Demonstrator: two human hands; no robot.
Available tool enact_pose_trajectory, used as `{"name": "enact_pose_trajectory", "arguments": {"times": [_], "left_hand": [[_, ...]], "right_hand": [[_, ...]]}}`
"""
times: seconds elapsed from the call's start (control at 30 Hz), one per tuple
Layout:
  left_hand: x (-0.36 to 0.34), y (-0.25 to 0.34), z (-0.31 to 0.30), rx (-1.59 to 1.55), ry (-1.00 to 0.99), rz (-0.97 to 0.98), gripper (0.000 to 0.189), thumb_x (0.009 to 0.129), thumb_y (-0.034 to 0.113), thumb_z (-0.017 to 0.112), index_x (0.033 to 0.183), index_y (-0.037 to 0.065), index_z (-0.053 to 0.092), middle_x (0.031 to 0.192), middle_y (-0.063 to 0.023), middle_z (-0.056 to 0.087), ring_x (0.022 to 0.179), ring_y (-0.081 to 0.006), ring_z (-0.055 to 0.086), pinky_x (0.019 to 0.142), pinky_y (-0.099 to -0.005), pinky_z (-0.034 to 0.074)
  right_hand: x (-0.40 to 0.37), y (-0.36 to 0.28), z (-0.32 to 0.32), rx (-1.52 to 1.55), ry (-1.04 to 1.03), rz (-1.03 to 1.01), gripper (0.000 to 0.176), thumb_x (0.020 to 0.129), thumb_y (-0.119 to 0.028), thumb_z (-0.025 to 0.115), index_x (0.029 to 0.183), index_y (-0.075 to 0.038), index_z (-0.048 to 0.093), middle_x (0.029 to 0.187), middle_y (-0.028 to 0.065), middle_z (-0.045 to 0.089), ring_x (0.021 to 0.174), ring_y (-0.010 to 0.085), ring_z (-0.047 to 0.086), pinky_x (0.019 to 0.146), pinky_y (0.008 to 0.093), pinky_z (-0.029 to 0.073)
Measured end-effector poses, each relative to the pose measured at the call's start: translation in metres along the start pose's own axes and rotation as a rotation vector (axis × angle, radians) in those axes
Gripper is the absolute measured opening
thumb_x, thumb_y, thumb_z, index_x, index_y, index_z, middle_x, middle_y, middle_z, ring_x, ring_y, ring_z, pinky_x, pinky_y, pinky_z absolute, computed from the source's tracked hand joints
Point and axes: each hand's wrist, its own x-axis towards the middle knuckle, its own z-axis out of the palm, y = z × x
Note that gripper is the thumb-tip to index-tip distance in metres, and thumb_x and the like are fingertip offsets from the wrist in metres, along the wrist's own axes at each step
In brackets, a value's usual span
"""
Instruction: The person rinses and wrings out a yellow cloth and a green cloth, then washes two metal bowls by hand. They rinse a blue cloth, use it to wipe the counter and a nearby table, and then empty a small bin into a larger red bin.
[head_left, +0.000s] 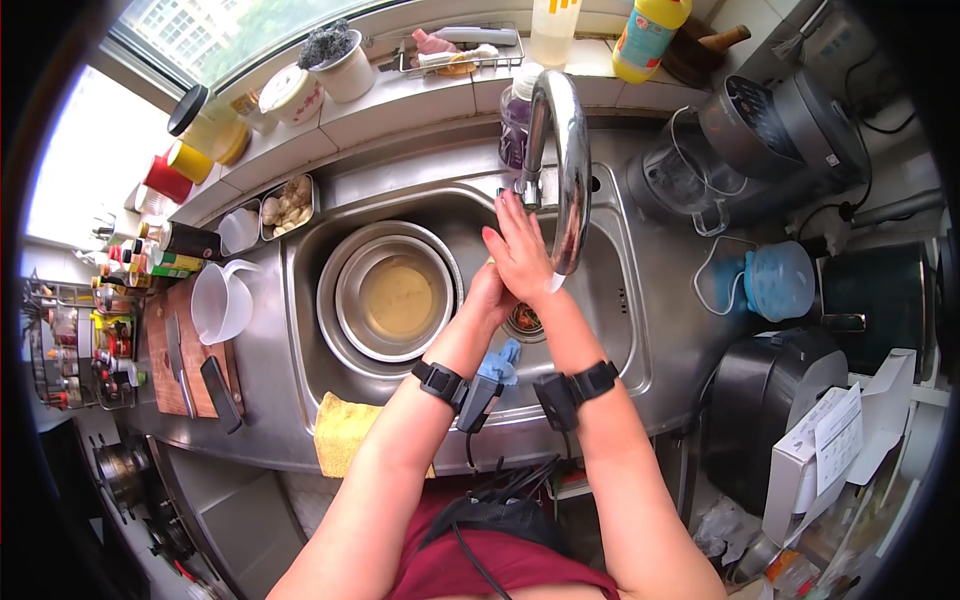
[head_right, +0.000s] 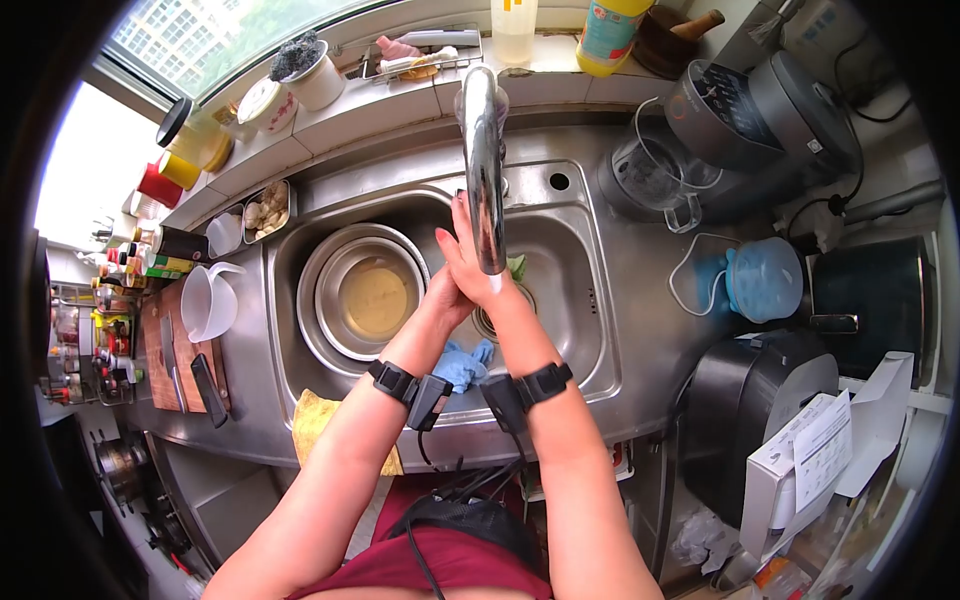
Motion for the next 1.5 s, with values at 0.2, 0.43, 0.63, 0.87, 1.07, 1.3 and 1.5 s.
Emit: {"name": "enact_pose_trajectory", "arguments": {"times": [0.2,0.43,0.63,0.87,1.07,1.3,1.5], "left_hand": [[-0.014,-0.010,-0.002,0.134,0.028,-0.182,0.037,0.090,0.036,0.043,0.112,0.007,0.054,0.108,-0.0076,0.060,0.097,-0.0224,0.058,0.085,-0.0382,0.046],[-0.015,-0.028,-0.011,0.004,0.143,-0.194,0.050,0.088,0.050,0.039,0.109,0.007,0.055,0.101,-0.0073,0.060,0.100,-0.0264,0.055,0.087,-0.0419,0.044],[-0.020,-0.063,-0.008,0.172,0.111,-0.029,0.050,0.089,0.047,0.050,0.122,0.009,0.045,0.116,-0.0061,0.052,0.105,-0.0214,0.052,0.094,-0.0367,0.041],[-0.005,-0.059,-0.044,0.298,0.080,-0.042,0.045,0.093,0.042,0.043,0.124,0.010,0.043,0.115,-0.0041,0.054,0.100,-0.0191,0.054,0.085,-0.0343,0.047],[-0.013,-0.079,-0.026,0.278,0.137,0.010,0.039,0.095,0.042,0.036,0.118,0.012,0.047,0.103,-0.0072,0.058,0.092,-0.0187,0.056,0.080,-0.0341,0.048],[-0.012,-0.076,-0.043,0.204,0.244,-0.136,0.045,0.094,0.044,0.034,0.111,0.004,0.049,0.100,-0.0131,0.059,0.089,-0.0264,0.058,0.078,-0.0390,0.050],[-0.026,-0.080,-0.031,0.250,0.240,-0.117,0.048,0.097,0.035,0.028,0.131,0.002,0.032,0.125,-0.0138,0.047,0.116,-0.0251,0.045,0.098,-0.0411,0.037]], "right_hand": [[-0.083,0.056,-0.012,0.599,0.326,0.619,0.041,0.087,-0.026,0.058,0.118,0.001,0.050,0.114,0.0153,0.056,0.109,0.0252,0.051,0.093,0.0371,0.039],[-0.117,0.070,-0.014,0.988,0.337,0.807,0.033,0.079,-0.018,0.067,0.104,-0.001,0.053,0.101,0.0080,0.058,0.093,0.0136,0.056,0.080,0.0279,0.045],[-0.102,0.054,0.007,0.341,0.378,0.499,0.036,0.080,-0.022,0.062,0.110,-0.005,0.052,0.106,0.0155,0.054,0.097,0.0336,0.051,0.089,0.0390,0.040],[-0.127,0.046,0.044,0.798,0.300,0.488,0.055,0.092,-0.037,0.047,0.134,-0.003,0.034,0.130,0.0159,0.043,0.121,0.0241,0.039,0.103,0.0351,0.027],[-0.101,0.057,0.021,0.666,0.368,0.645,0.053,0.091,-0.041,0.044,0.127,-0.001,0.041,0.131,0.0228,0.038,0.124,0.0334,0.036,0.103,0.0383,0.028],[-0.104,0.048,0.027,0.267,0.240,0.739,0.058,0.088,-0.050,0.043,0.109,0.003,0.051,0.102,0.0293,0.056,0.101,0.0419,0.052,0.085,0.0462,0.040],[-0.104,0.071,0.027,0.417,0.295,0.897,0.061,0.090,-0.052,0.040,0.103,0.005,0.055,0.091,0.0246,0.061,0.087,0.0353,0.060,0.076,0.0419,0.045]]}}
